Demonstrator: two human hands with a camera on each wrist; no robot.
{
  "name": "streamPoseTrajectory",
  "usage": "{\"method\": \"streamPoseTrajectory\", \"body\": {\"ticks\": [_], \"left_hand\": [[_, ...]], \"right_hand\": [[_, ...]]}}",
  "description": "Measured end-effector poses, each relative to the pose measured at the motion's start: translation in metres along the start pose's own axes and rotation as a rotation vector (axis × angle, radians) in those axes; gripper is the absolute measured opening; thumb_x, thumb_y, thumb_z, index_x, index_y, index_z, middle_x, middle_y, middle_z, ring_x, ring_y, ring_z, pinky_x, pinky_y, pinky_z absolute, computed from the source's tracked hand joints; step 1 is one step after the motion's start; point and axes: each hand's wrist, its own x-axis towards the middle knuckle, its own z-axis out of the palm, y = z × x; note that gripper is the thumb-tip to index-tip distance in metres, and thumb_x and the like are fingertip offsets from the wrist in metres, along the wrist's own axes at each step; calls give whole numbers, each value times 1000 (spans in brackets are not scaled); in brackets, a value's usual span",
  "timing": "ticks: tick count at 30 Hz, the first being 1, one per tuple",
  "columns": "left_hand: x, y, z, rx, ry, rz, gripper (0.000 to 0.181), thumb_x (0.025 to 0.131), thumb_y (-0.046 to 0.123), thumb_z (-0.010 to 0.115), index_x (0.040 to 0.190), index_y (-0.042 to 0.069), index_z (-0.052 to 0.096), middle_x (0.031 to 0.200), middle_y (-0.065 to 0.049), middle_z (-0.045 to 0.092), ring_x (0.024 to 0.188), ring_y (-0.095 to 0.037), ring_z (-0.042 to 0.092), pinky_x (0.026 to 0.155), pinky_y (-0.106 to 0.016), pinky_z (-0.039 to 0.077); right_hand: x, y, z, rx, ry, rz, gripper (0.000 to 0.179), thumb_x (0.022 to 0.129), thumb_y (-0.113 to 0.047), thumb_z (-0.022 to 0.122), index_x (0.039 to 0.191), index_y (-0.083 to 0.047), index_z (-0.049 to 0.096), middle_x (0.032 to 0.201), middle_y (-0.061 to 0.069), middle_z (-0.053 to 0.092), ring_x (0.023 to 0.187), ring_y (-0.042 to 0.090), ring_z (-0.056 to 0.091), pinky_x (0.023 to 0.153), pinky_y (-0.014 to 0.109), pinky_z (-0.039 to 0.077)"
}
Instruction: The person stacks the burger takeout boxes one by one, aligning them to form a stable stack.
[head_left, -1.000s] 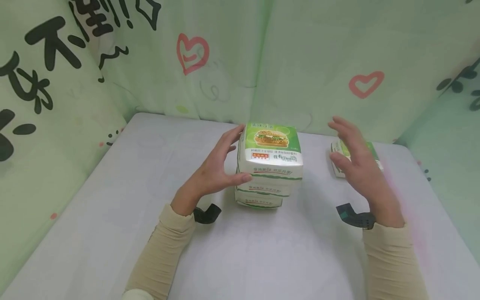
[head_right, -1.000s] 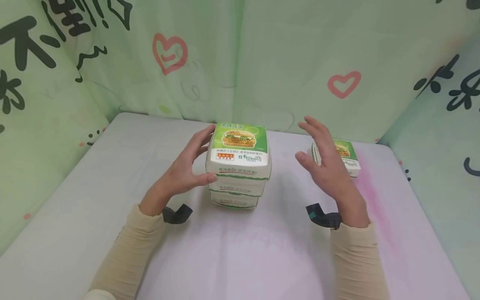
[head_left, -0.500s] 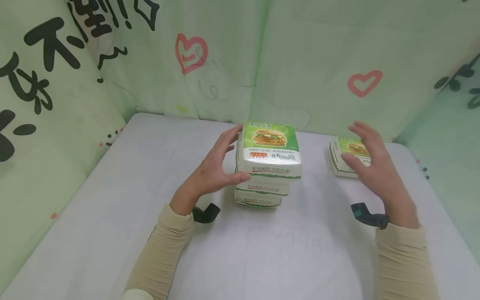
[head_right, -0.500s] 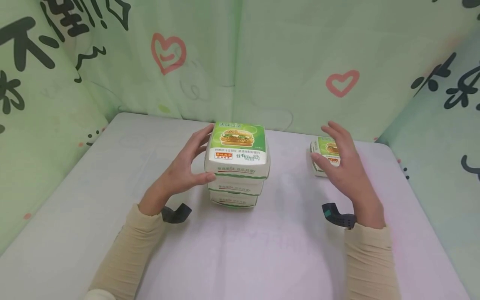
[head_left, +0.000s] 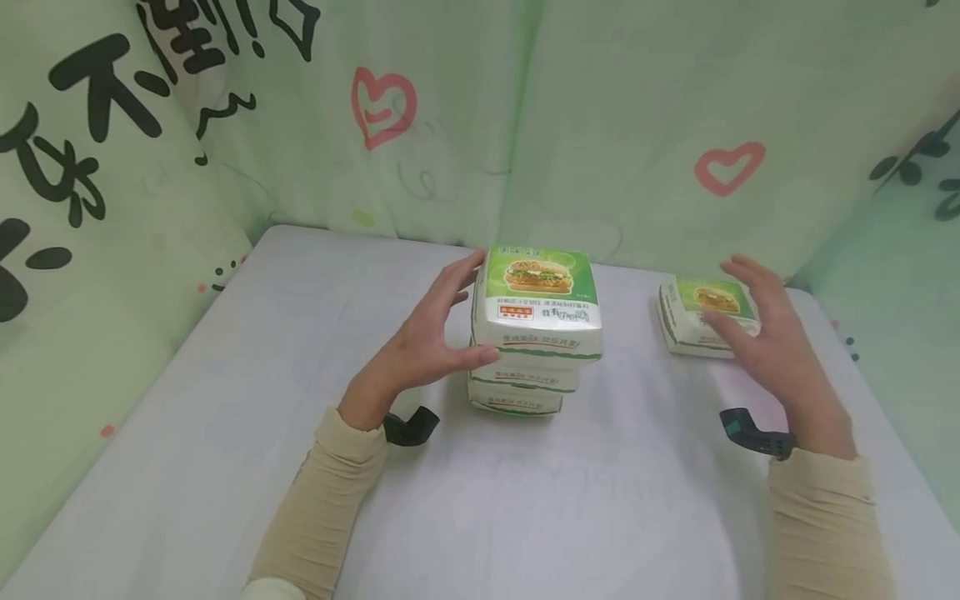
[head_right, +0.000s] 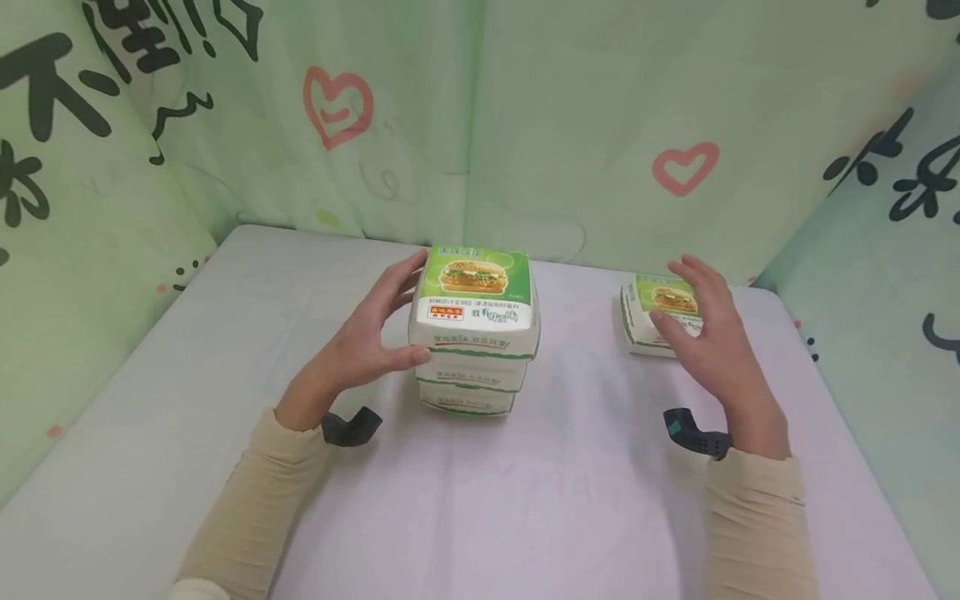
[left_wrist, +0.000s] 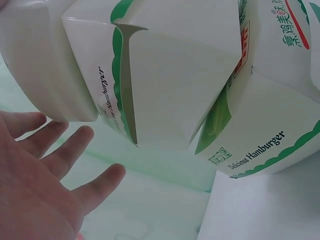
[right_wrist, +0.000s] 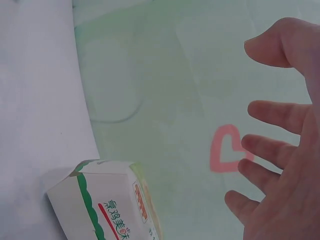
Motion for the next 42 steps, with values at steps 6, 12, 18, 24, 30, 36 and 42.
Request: {"method": "streamPoseTrajectory", "body": {"ticks": [6,12,18,24,30,36,42], "left_hand": [[0,0,-1,3,4,6,100,80,39,75,159,22,17,162,5,24,146,-17,32,117,-47,34],[1,1,-1,-5,-2,2,100,79,31,77,159,23,17,162,5,23,146,-16,31,118,-47,33],[1,2,-1,2,-2,-5,101,79,28,78,159,22,17,161,5,24,146,-17,32,118,-49,33],[0,2,-1,-1,-2,-9,101,79,29,77,159,22,17,161,4,24,146,-17,32,118,-49,33],[0,1,0,-10,-4,-14,100,79,33,76,159,23,17,162,5,24,146,-17,32,118,-47,33],[-1,1,0,-5,-6,-21,101,79,31,77,159,22,17,162,4,23,146,-17,32,118,-48,33],[0,2,-1,4,-9,-35,102,79,30,78,159,20,17,162,6,23,146,-15,32,118,-43,33]], "right_hand": [[3,4,0,-5,-6,10,65,100,-24,55,158,-19,24,168,6,10,154,39,7,116,73,7],[7,17,2,-22,-53,64,69,100,-30,54,159,-19,20,168,8,5,153,42,4,114,74,8],[14,32,-1,-47,-125,103,78,98,-39,57,160,-16,15,167,15,2,151,46,2,113,76,8],[22,48,-6,-118,-240,131,91,95,-43,62,160,-11,7,165,24,-5,148,52,-2,108,79,8],[29,61,-9,-148,-309,143,101,91,-45,66,160,-10,1,163,26,-10,147,54,-4,107,81,8],[33,68,-4,-145,-339,166,105,91,-47,67,159,-8,-2,163,27,-11,146,56,-1,108,79,11],[30,71,8,-148,-329,165,101,91,-50,65,159,-5,6,163,28,-4,145,56,4,107,77,14]]}}
